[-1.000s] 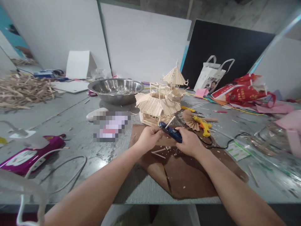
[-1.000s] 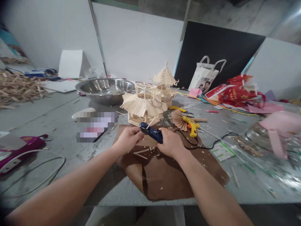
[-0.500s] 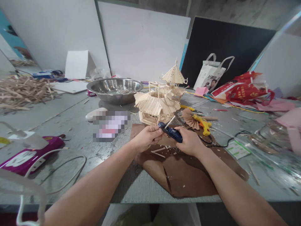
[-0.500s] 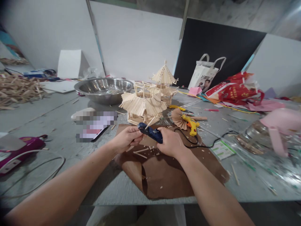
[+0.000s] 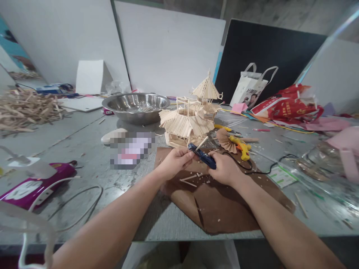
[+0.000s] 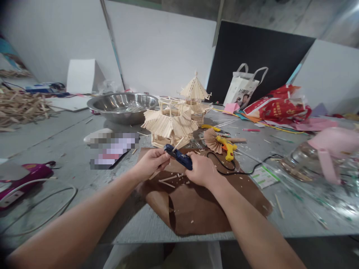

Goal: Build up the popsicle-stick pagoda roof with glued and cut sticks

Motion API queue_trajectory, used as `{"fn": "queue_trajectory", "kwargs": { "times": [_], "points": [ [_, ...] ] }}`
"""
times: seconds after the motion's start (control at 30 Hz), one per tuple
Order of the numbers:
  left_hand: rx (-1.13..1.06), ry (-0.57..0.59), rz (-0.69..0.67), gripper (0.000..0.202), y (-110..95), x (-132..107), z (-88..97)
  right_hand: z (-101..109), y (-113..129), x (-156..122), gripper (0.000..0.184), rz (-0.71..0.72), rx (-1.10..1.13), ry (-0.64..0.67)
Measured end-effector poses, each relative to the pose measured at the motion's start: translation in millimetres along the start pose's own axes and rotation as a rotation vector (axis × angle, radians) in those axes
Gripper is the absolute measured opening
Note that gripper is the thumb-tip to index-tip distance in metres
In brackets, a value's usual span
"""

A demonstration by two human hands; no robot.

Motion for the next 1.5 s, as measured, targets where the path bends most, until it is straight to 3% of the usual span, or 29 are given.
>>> {"fn": "queue_trajectory", "kwargs": {
  "times": [0.17,0.33,0.67,0.83,1.07,1.27,1.5],
  "points": [
    [0.315,-0.131,-0.095,0.027,-10,-3,0.0,0,0,-1,0.025,-0.03,-0.013,0.012],
    [0.532,-0.159,-0.123,0.031,-13,-4,0.4,1,1,0,0.029,-0.029,-0.001,0.001],
    [0.243,-0.014,0.007,0.029,-1,-2,-0.9,4,0,-3,0.037,-0.014,0.04,0.019],
    [0.16,0.06,-0.008,0.029,-4,-2,-2.0,4,-1,-3,0.035,-0.005,0.058,0.022],
    [0.188,0.01,-0.022,0.025,-5,-2,0.0,4,-1,-2,0.038,0.003,0.05,0.021],
    [0.183,0.055,-0.011,0.024,-9,-3,-2.1,3,-1,-2,0.037,-0.006,0.02,0.029],
    [0.201,0.04,-0.014,0.027,-12,-3,-2.9,2,4,-2,0.028,-0.004,0.022,0.024]
  ]
}}
Point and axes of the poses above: each hand's wrist, its own x-axis towards the middle knuckle, its own z-axis out of the back of the hand, y = z × x, the point moved 5 cm from there along x, towards the middle knuckle, and after that the axes turned 2 degrees about -z, right-handed, at the moved point
